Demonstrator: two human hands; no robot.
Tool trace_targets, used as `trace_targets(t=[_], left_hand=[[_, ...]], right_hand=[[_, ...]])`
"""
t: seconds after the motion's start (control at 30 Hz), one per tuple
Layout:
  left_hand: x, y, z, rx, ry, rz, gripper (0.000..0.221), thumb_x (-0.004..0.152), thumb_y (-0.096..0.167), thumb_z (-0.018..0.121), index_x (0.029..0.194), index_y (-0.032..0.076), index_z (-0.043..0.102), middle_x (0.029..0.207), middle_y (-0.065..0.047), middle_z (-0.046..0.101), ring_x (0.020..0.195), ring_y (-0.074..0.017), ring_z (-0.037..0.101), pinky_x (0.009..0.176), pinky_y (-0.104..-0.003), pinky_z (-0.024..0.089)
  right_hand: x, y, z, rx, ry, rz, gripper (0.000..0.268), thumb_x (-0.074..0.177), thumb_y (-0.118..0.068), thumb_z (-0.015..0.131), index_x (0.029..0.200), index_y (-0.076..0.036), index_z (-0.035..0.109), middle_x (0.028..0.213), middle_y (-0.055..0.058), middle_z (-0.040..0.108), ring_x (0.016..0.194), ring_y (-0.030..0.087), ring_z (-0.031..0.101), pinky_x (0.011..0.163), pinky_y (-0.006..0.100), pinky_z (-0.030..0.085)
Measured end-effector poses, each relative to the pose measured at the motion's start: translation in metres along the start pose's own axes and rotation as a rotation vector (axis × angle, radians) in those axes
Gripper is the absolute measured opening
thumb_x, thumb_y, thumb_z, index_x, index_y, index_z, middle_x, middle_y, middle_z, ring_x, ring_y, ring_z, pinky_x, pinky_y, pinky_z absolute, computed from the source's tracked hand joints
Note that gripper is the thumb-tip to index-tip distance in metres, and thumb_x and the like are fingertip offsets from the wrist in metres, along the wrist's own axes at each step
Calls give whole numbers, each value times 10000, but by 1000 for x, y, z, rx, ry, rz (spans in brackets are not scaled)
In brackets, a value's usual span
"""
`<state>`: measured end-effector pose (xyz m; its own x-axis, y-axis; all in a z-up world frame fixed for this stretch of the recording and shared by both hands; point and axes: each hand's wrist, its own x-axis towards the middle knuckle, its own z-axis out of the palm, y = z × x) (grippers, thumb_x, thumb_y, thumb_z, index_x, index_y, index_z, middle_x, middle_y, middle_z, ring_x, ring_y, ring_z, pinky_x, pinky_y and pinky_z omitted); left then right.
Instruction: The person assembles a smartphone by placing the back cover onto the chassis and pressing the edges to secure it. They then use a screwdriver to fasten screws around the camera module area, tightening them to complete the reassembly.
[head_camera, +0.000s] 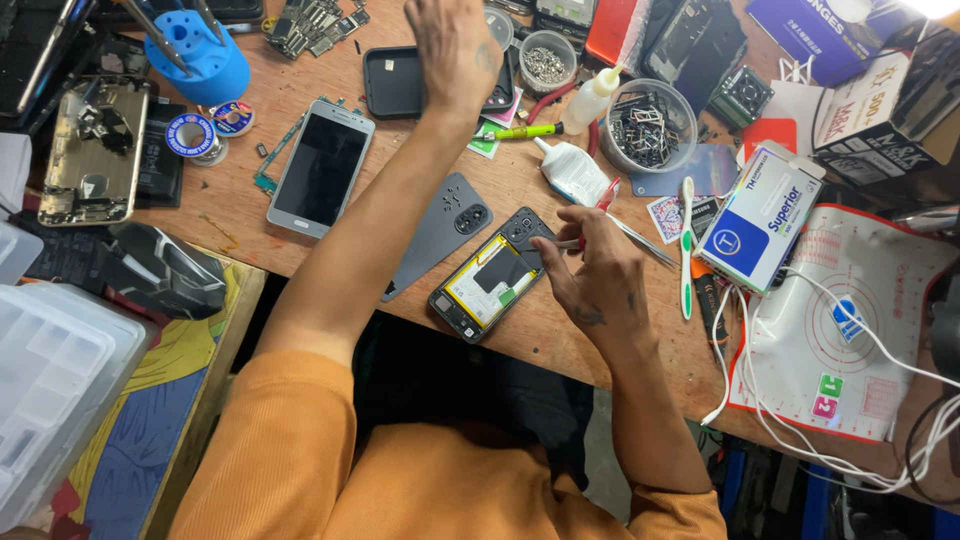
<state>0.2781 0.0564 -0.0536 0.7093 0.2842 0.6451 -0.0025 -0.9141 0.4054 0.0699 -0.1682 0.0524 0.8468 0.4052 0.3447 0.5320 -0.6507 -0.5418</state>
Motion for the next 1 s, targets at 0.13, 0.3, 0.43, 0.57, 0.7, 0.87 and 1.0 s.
trace_targets(t=[0.13, 0.3, 0.43, 0.57, 0.7, 0.87, 1.0], left_hand=[[-33, 23, -64, -177, 44, -94, 383, 851, 11, 710, 1207, 57, 575, 1175, -186, 598, 1152, -358, 569, 1024, -508, 420], [-121, 80, -173, -523, 186, 101, 313, 1060, -12, 606, 1338, -4, 462, 1297, -164, 555, 1105, -334, 584, 979, -438, 451], [-160, 98, -235, -596, -258, -164, 251, 905, 6, 632, 1156, 16, 629, 1091, -167, 625, 1055, -326, 615, 970, -450, 460], [-180, 98, -246, -535, -312, -166, 209, 880, 53, 679, 1088, 61, 669, 1079, -118, 670, 1061, -313, 612, 981, -434, 455], [-193, 93, -241, -516, -301, -120, 213, 885, 45, 676, 1096, 55, 656, 1094, -116, 657, 1105, -296, 609, 1015, -428, 445], [-198, 86, -240, -535, -310, -120, 220, 894, 34, 662, 1114, 49, 653, 1095, -121, 653, 1105, -283, 605, 1024, -425, 442], [-187, 67, -237, -517, -288, -210, 224, 901, 36, 660, 1125, 30, 660, 1111, -135, 657, 1089, -283, 607, 989, -412, 446]], right_hand=[[-3, -2, 0, 53, -21, 5, 447, 894, -86, 780, 1262, 9, 545, 918, 144, 715, 730, 223, 682, 665, 341, 574], [-4, -7, -1, 111, -113, 28, 432, 933, -55, 749, 1291, -26, 509, 1006, 138, 733, 873, 237, 760, 748, 347, 618], [-3, -11, -5, 96, -152, -43, 434, 912, -28, 750, 1277, -23, 515, 1011, 150, 732, 909, 265, 765, 759, 363, 620], [2, -15, -5, 39, -172, -99, 369, 922, 6, 739, 1221, -31, 527, 976, 167, 732, 910, 286, 771, 735, 378, 609], [4, -17, -4, 21, -160, -82, 341, 915, -1, 749, 1159, -12, 511, 975, 163, 746, 904, 313, 763, 713, 405, 587], [6, -21, -6, 5, -159, -83, 352, 917, -2, 762, 1170, 12, 518, 962, 161, 749, 898, 309, 760, 712, 401, 579], [13, -19, -4, 53, -26, -138, 332, 940, 9, 784, 1160, 7, 536, 1004, 166, 745, 931, 248, 775, 782, 346, 615]])
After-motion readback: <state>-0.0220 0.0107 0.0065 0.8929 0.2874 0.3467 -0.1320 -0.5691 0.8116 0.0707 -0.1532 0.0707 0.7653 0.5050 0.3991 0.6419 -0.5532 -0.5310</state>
